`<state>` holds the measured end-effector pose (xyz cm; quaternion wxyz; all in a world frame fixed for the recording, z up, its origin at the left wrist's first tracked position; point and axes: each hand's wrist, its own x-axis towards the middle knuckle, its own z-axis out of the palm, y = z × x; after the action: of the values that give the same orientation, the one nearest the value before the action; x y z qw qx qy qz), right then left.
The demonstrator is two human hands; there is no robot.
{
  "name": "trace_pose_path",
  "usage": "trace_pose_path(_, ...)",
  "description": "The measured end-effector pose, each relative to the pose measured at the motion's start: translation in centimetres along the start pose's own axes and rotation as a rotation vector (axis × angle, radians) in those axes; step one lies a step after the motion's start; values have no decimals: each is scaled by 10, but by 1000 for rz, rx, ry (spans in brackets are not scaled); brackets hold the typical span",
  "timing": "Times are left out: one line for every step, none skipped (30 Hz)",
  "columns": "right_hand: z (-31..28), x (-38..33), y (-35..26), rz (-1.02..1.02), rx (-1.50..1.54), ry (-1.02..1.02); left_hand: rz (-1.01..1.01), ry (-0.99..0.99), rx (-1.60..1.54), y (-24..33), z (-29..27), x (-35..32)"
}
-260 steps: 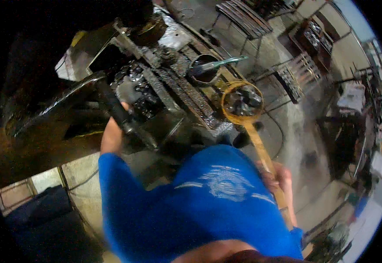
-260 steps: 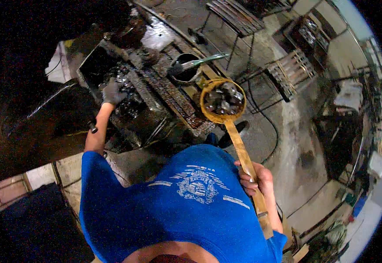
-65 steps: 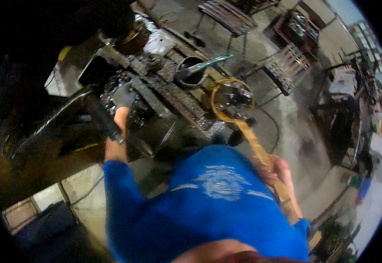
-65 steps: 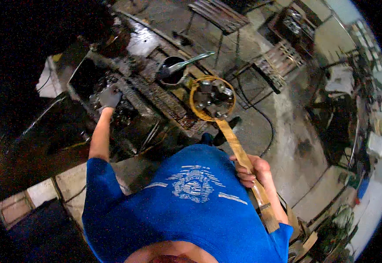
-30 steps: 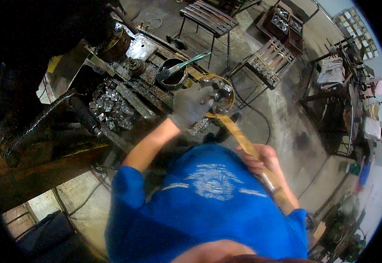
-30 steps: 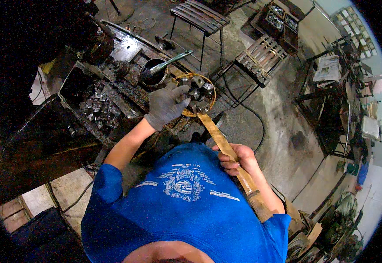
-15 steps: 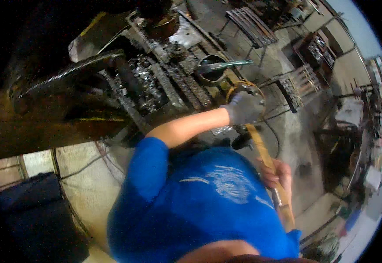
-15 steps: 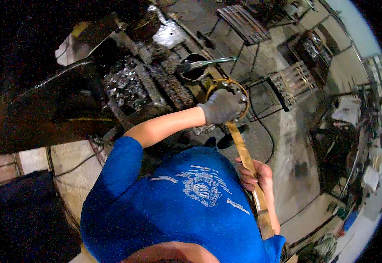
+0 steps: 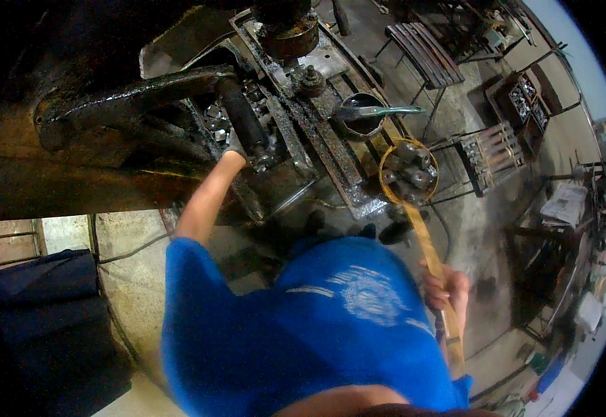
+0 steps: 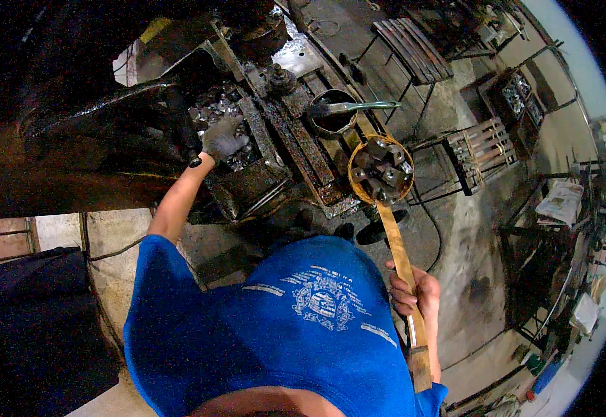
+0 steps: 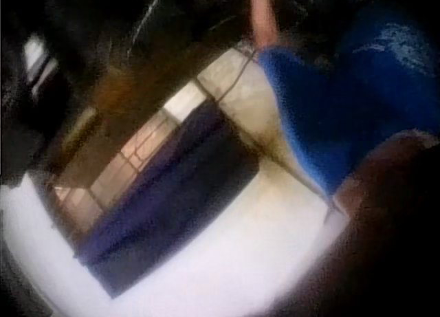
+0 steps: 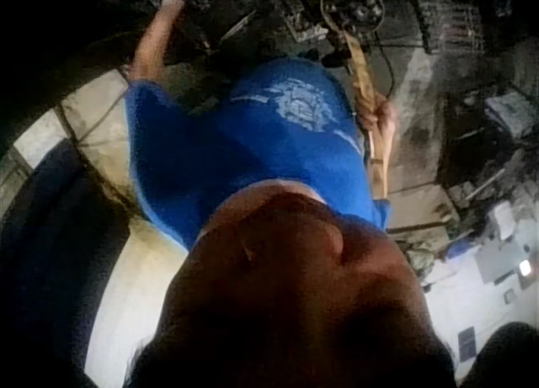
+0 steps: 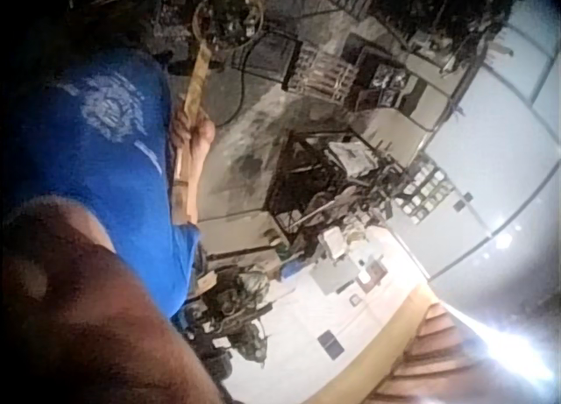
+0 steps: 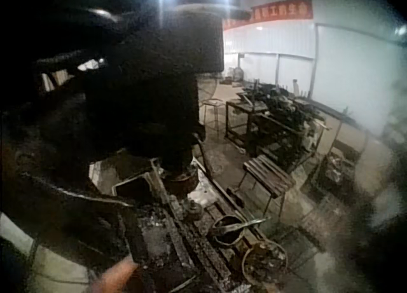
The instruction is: The person uses a wooden-handled strainer to scoop small metal pieces from a pile on a workbench and transfers them into a metal bucket. The person repeatedly scoops and empties the strainer into the bucket throughout the clip.
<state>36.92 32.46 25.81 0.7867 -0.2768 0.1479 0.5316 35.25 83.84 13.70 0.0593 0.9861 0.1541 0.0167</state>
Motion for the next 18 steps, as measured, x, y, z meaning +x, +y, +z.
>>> trace_pose_path(-2,0,-1,19,-5,38,-20,-123,85,4,-3,2)
trace_pose_path(-6,0,-2,37,-8,76,-47,-257,150,14,-5,8)
trace_pose_path(-9,-2,-3,46,-5,121,-61,-391,214,28,-10,14)
trace_pose_path(-7,-3,-4,65,-16,121,5,-365,301,10,19,15)
trace_pose_path(0,0,-5,79,-25,131,69,-336,385,-10,50,17)
trace_pose_path(4,-1,-6,74,-29,155,-18,-623,394,31,12,29)
trace_pose_path(12,-2,-6,58,-9,153,-81,-584,328,8,31,31)
trace_pose_path(13,-2,-3,31,25,147,73,-523,319,10,17,33)
trace_pose_path(13,-3,0,25,49,127,149,-495,266,-3,19,31)
trace_pose_path(9,-2,6,-28,-26,89,151,-468,237,-12,24,29)
trace_pose_path(10,-4,7,-30,-31,99,151,-442,207,-16,32,27)
trace_pose_path(11,-3,7,-32,-34,105,169,-454,267,-9,26,25)
trace_pose_path(12,-3,8,-33,-34,114,191,-469,326,1,14,22)
trace_pose_path(10,-3,8,-28,6,100,210,-483,384,11,2,19)
trace_pose_path(9,-3,7,-15,41,78,181,-473,384,19,-10,14)
trace_pose_path(7,-2,6,-4,74,60,155,-463,379,27,-18,11)
trace_pose_path(6,-2,6,-5,81,42,128,-453,375,30,-22,10)
trace_pose_path(5,-2,6,-6,87,23,161,-430,400,29,-21,9)
